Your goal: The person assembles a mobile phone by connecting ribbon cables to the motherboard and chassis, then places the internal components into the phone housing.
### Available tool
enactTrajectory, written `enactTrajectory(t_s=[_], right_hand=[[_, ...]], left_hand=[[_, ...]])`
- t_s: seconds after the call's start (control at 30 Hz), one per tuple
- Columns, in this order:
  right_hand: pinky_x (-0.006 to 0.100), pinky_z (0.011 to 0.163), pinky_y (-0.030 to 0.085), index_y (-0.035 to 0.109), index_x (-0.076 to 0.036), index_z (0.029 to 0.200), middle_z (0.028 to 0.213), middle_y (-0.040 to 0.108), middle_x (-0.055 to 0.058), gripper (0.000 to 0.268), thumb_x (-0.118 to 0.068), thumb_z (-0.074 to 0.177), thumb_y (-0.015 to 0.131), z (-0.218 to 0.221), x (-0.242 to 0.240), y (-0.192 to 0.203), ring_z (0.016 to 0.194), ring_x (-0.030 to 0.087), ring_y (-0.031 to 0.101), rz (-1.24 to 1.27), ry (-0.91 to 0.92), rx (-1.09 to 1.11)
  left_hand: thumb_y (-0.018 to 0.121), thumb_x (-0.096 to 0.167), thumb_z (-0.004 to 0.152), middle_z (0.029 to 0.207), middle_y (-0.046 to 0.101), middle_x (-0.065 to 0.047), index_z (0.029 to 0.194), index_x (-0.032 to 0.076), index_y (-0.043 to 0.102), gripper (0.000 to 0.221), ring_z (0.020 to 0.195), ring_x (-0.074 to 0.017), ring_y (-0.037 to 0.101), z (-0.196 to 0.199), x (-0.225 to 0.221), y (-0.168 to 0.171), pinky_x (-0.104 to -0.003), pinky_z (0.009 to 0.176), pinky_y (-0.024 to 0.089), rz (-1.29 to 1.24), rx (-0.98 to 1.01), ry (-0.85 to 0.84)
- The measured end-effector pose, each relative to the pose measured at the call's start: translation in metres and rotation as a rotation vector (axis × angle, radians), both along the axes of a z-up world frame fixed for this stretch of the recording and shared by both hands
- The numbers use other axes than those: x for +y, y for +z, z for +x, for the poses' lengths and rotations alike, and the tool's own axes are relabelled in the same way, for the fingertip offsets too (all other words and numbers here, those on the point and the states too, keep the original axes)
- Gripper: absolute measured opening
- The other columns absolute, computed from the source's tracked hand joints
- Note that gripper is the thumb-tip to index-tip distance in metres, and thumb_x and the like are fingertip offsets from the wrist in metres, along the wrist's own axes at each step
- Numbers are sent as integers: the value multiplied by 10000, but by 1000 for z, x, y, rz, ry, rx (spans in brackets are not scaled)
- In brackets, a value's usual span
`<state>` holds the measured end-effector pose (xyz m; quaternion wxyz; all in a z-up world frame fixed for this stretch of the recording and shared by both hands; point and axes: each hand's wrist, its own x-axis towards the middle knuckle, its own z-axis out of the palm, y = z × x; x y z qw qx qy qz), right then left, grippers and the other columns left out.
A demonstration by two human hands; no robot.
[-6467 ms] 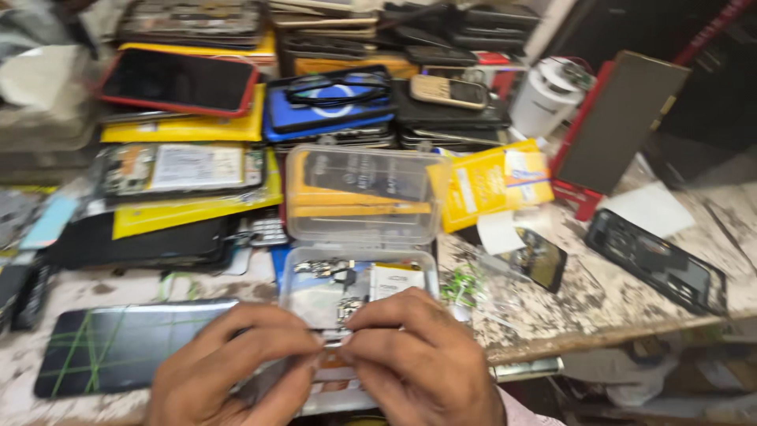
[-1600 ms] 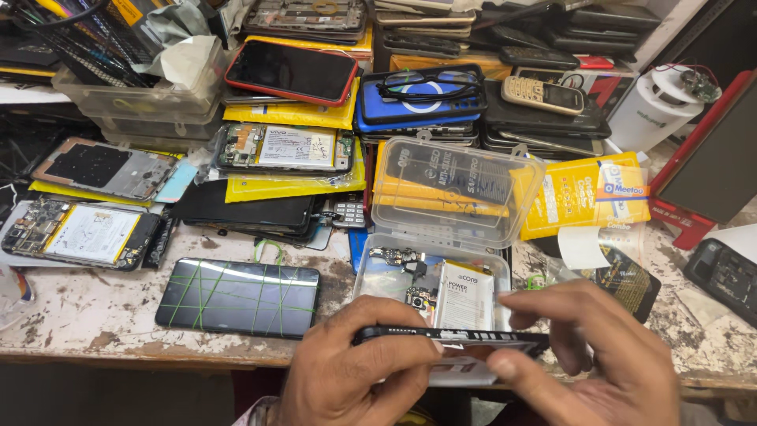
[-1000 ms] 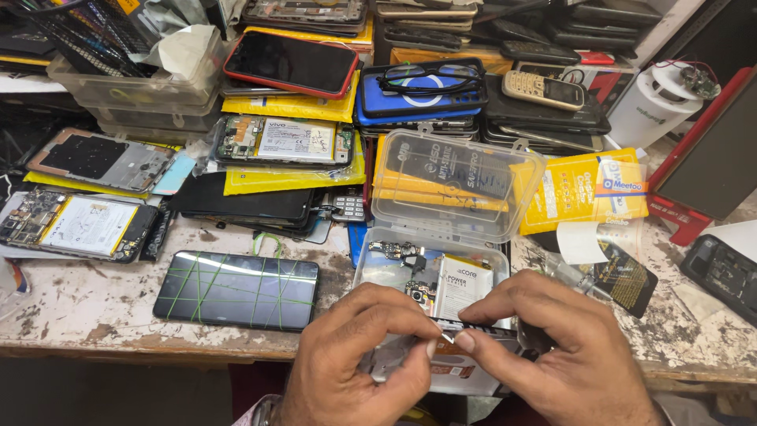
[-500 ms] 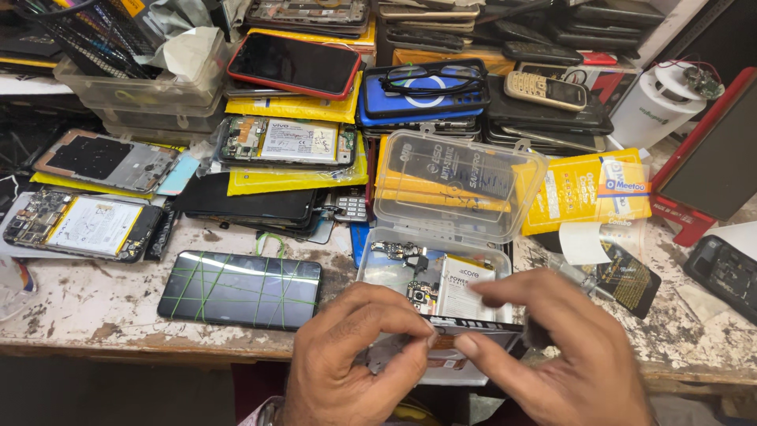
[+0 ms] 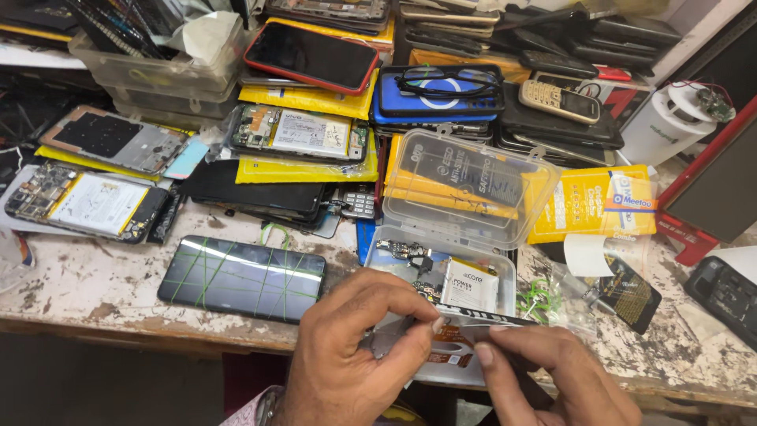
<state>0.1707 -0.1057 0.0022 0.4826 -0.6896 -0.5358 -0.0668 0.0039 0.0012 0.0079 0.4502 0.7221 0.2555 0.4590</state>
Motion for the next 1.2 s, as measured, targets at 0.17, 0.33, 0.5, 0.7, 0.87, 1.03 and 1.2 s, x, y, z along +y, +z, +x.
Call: enactTrajectory(t_s=[0.17,0.33,0.5,0.7,0.87,1.03,1.2], right_hand=[[294,762,605,708,-1,885,816,754,123,187,26,751,835,-7,5,6,788,170,776,24,12,-17],[299,783,611,707,6,887,840,759,128,181,19,760,836,-11,7,8,811,176,777,28,28,1],[303,771,605,713,6,884,837,761,124,182,6,755,842,-10,9,7,811,178,777,28,33,-12],[310,781,606,727,-6,893,841,766,118,180,-11,756,843,-11,8,6,827,182,781,-4,10,-2],[306,796,606,739,-11,902,838,772,106,185,-23,750,843,-9,9,4,823,173,780,-11,14,0],[293,788,620,747,-15,907,823,783,86,171,-18,759,832,-8,8,1,801,154,787,-34,47,91],[294,800,604,737,-12,904,834,769,92,185,-27,753,842,-7,10,-1,815,156,776,14,26,17]], left_hand=[[791,36,785,939,741,-69,941,57,739,165,926,-186,755,3,0,2,-317,824,601,24,5,13],[789,42,794,939,743,-64,930,58,739,145,934,-184,757,3,-1,4,-319,828,601,10,9,20],[788,47,803,945,742,-62,934,55,734,142,940,-181,759,3,-1,5,-315,831,605,-1,6,15],[790,48,800,946,744,-62,935,55,737,144,942,-178,762,2,0,4,-317,832,607,-27,13,10],[786,43,799,947,743,-64,936,54,737,147,937,-179,763,2,0,4,-317,827,607,-15,9,19],[784,42,803,946,743,-62,937,58,737,143,939,-179,764,2,0,4,-315,826,608,-14,1,19],[782,41,806,941,742,-61,935,58,734,139,933,-180,763,1,0,4,-315,828,605,-15,2,21]])
